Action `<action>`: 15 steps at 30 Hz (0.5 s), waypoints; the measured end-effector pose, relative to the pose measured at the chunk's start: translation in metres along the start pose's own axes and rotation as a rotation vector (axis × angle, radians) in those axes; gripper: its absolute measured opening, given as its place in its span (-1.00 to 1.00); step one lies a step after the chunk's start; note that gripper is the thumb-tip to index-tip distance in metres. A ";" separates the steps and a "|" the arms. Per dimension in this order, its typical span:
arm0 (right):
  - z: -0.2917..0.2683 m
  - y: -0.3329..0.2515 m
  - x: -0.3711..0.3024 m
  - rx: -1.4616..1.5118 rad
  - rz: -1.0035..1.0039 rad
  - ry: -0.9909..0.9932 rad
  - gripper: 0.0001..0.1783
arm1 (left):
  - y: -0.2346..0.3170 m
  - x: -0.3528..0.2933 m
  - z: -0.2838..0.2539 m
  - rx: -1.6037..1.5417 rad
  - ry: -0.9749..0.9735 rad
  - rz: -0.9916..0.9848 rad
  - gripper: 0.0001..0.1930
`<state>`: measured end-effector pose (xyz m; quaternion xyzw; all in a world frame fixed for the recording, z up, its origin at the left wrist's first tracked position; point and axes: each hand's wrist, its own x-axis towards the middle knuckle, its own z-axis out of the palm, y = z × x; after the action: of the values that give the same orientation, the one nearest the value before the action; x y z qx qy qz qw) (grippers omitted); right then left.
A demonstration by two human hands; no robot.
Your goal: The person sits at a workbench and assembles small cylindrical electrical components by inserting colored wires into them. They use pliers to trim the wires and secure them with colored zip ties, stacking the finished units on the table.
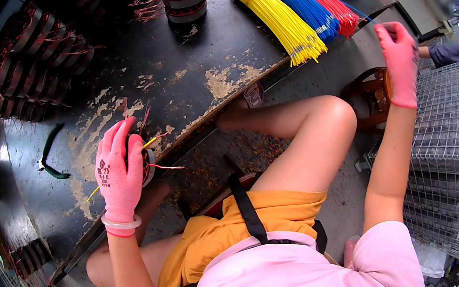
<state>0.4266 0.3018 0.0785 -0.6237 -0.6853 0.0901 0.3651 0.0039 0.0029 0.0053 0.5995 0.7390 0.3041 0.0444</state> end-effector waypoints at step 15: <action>0.061 -0.202 -0.182 0.787 -0.643 -0.735 -0.87 | 0.082 0.003 -0.066 0.280 0.149 0.592 -0.63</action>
<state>0.2212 0.1134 0.0811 -0.1334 -0.8349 0.4299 0.3167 0.0451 -0.0130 0.1007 0.7646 0.5686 0.2422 -0.1829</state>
